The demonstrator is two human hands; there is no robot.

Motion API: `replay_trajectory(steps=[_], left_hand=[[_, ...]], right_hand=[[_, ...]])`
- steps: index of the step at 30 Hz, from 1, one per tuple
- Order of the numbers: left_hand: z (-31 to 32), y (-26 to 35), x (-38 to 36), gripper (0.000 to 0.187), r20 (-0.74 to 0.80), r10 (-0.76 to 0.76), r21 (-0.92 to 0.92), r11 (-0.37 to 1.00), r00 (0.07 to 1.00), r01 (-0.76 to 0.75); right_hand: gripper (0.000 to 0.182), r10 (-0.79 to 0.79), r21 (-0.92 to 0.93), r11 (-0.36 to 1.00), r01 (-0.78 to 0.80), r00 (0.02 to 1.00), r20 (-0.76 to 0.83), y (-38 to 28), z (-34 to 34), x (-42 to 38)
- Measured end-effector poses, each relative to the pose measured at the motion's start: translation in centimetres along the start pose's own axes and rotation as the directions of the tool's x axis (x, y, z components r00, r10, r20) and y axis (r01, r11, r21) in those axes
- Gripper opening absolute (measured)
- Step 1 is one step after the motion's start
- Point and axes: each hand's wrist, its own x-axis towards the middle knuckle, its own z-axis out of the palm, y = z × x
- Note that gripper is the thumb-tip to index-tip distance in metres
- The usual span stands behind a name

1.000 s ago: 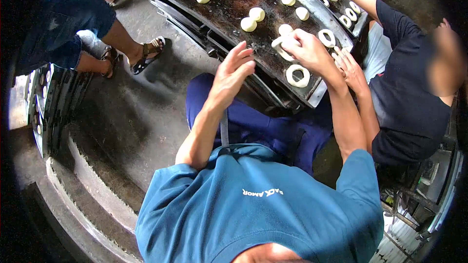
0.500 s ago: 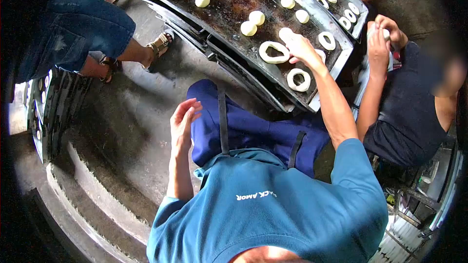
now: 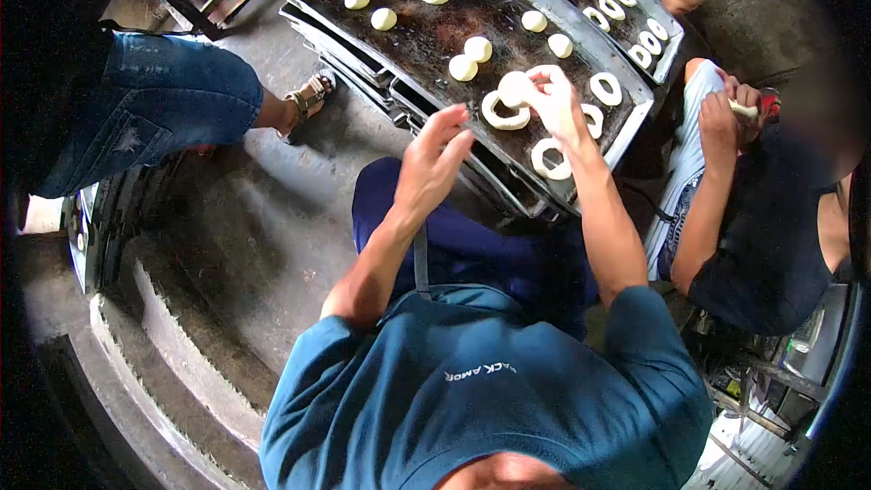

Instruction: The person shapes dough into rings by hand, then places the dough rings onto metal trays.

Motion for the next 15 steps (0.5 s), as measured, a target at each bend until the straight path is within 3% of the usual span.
replay_trajectory(steps=[3, 4, 6, 7, 8, 10, 12, 14, 15], left_hand=[[3.4, 0.8, 2.2, 0.042, 0.099, -0.08, -0.002, 0.997, 0.992, 0.081], [4.0, 1.2, 2.6, 0.042, 0.16, -0.006, 0.105, 0.994, 0.987, -0.011], [5.1, 1.6, 2.8, 0.041, 0.19, 0.108, 0.079, 0.989, 0.976, -0.125], [5.8, 1.5, 3.0, 0.043, 0.184, 0.114, -0.067, 0.992, 0.976, -0.103], [6.3, 1.6, 3.1, 0.043, 0.2, 0.113, -0.064, 0.993, 0.973, -0.102], [7.0, 2.2, 2.7, 0.049, 0.191, 0.002, 0.262, 0.964, 0.982, -0.053], [8.3, 1.0, 1.4, 0.05, 0.219, 0.002, 0.167, 0.985, 0.976, -0.039], [9.6, -0.2, 0.5, 0.054, 0.233, 0.161, 0.171, 0.964, 0.959, -0.204], [9.9, 1.2, 0.7, 0.053, 0.219, 0.068, -0.05, 0.997, 0.973, -0.058]], right_hand=[[0.025, -0.038, 0.229, 0.973, 0.027, 0.998, 0.041, -3.4, 1.2, -5.5], [0.027, -0.059, 0.253, 0.966, 0.049, 0.998, 0.032, -3.5, 1.0, -6.7], [0.026, -0.042, 0.379, 0.924, 0.039, 0.999, 0.0, -4.1, 0.6, -8.4], [0.027, -0.056, 0.295, 0.954, 0.057, 0.998, -0.013, -4.0, 0.1, -8.9], [0.027, -0.07, 0.208, 0.975, 0.073, 0.997, -0.024, -3.9, -0.5, -9.2], [0.03, -0.041, 0.259, 0.964, 0.054, 0.998, -0.054, -4.1, -1.1, -9.6], [0.032, -0.099, 0.264, 0.958, 0.113, 0.993, -0.065, -4.6, -2.3, -9.6], [0.032, -0.109, 0.214, 0.968, 0.132, 0.987, -0.115, -4.4, -2.7, -9.5], [0.03, -0.171, 0.018, 0.984, 0.177, 0.97, -0.174, -3.9, -2.5, -9.6]])
